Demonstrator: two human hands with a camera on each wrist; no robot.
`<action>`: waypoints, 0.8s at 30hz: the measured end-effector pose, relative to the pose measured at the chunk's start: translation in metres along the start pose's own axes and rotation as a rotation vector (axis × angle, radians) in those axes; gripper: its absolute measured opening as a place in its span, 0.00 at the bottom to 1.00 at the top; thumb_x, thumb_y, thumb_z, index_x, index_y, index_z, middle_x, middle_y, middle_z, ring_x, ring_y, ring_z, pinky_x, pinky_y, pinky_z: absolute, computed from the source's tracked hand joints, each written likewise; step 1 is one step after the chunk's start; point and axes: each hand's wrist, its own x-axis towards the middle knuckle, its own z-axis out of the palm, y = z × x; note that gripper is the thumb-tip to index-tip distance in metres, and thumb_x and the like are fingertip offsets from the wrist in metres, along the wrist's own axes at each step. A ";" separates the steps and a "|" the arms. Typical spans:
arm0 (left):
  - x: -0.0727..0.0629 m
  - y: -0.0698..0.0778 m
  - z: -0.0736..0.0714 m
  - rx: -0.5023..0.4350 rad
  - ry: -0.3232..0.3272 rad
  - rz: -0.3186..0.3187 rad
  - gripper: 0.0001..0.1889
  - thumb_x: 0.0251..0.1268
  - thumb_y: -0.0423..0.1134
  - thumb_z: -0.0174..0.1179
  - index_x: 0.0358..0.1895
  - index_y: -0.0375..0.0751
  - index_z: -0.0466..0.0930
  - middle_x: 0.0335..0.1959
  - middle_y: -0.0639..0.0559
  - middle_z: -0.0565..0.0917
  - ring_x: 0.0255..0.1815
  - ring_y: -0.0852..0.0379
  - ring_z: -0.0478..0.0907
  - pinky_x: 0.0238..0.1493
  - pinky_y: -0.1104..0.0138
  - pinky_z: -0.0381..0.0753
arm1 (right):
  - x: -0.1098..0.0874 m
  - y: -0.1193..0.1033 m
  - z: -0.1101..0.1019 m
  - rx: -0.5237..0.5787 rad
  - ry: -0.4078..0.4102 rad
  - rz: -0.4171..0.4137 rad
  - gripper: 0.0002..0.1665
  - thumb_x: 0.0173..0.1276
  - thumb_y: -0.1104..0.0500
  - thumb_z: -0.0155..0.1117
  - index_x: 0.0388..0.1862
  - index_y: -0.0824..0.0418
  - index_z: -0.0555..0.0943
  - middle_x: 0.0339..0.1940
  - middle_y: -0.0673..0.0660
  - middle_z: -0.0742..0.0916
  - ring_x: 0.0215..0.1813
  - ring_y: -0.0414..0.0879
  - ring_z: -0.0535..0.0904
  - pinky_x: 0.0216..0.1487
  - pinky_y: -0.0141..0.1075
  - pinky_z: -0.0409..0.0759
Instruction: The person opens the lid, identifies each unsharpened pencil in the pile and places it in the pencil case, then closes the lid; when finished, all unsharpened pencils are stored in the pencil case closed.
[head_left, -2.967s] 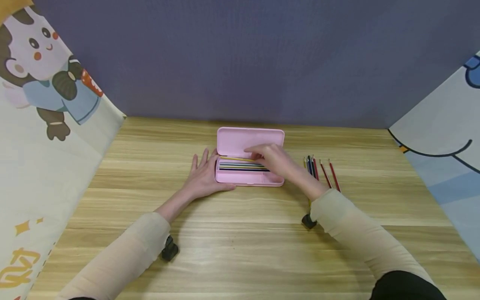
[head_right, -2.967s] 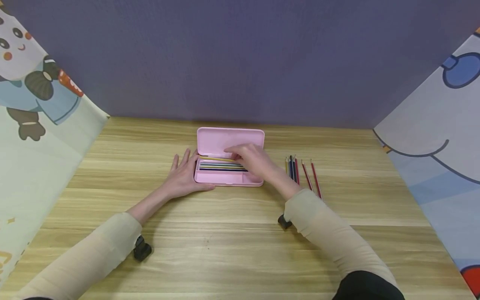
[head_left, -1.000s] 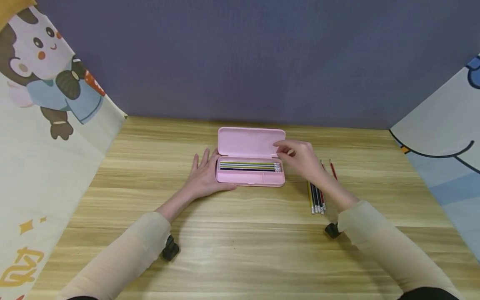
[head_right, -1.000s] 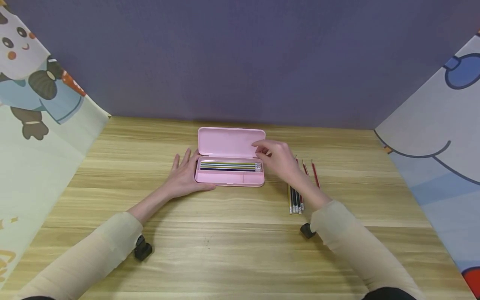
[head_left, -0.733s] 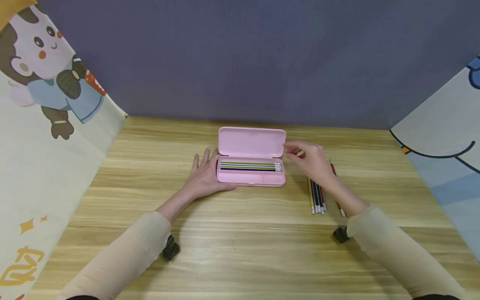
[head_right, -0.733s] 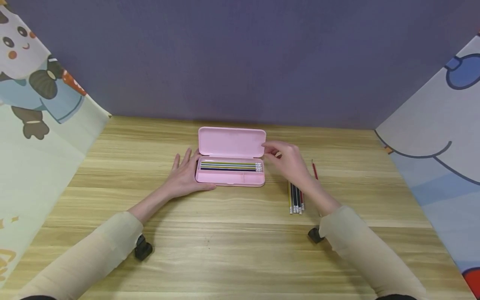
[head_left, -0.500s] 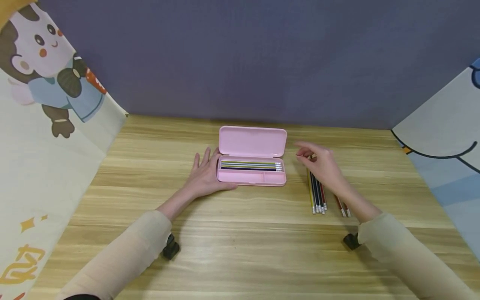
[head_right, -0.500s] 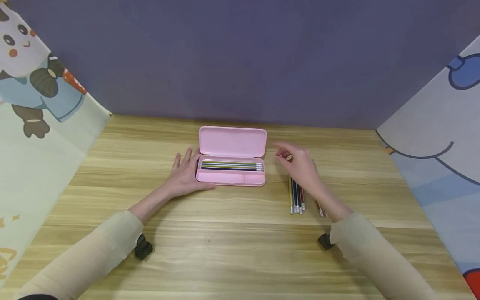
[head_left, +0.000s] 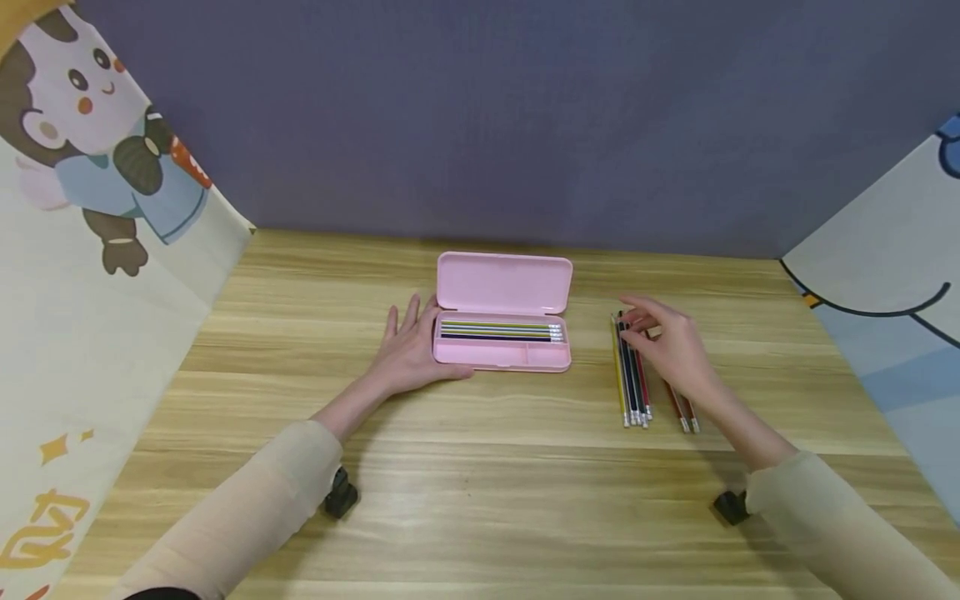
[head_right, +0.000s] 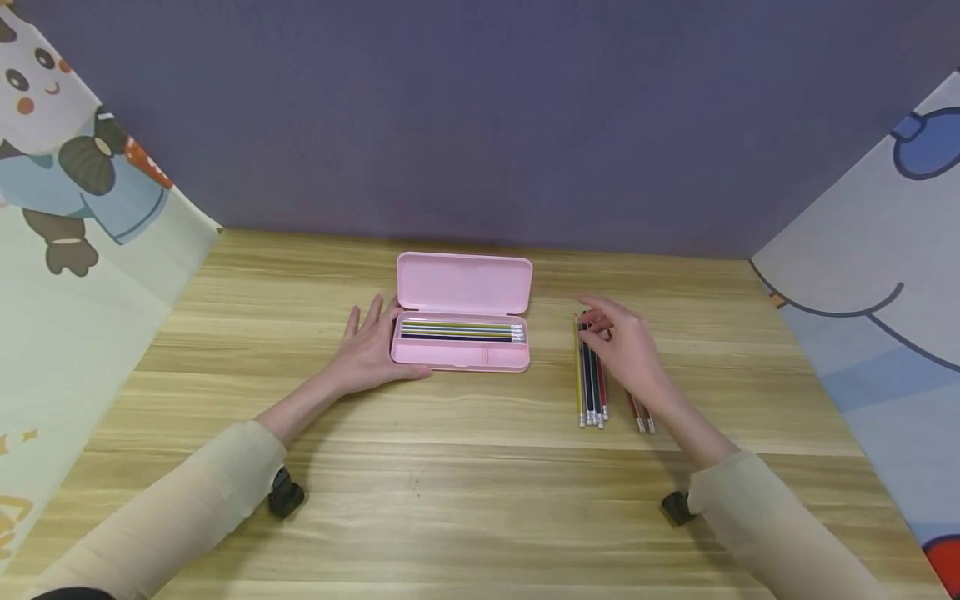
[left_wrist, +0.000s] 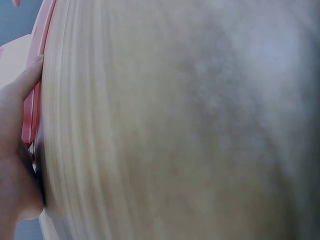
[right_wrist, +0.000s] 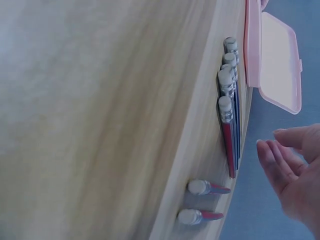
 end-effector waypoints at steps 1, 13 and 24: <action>0.000 0.000 0.000 -0.001 0.000 0.000 0.62 0.47 0.75 0.70 0.81 0.48 0.51 0.87 0.45 0.44 0.88 0.40 0.32 0.84 0.42 0.23 | -0.001 0.000 -0.001 -0.006 -0.003 0.008 0.32 0.63 0.73 0.71 0.67 0.65 0.78 0.45 0.65 0.91 0.40 0.56 0.88 0.37 0.14 0.78; -0.001 0.002 -0.002 -0.003 0.000 0.005 0.61 0.47 0.74 0.70 0.80 0.47 0.53 0.87 0.42 0.45 0.88 0.39 0.32 0.84 0.42 0.23 | -0.015 0.000 -0.007 0.013 -0.104 0.156 0.38 0.63 0.73 0.70 0.72 0.68 0.72 0.52 0.71 0.89 0.45 0.64 0.89 0.38 0.25 0.86; 0.000 0.001 -0.001 0.001 0.000 0.008 0.60 0.48 0.74 0.69 0.79 0.48 0.53 0.87 0.43 0.45 0.88 0.40 0.32 0.85 0.42 0.24 | -0.023 -0.007 -0.009 0.001 -0.166 0.274 0.38 0.67 0.69 0.69 0.75 0.67 0.69 0.55 0.71 0.88 0.50 0.65 0.89 0.40 0.35 0.90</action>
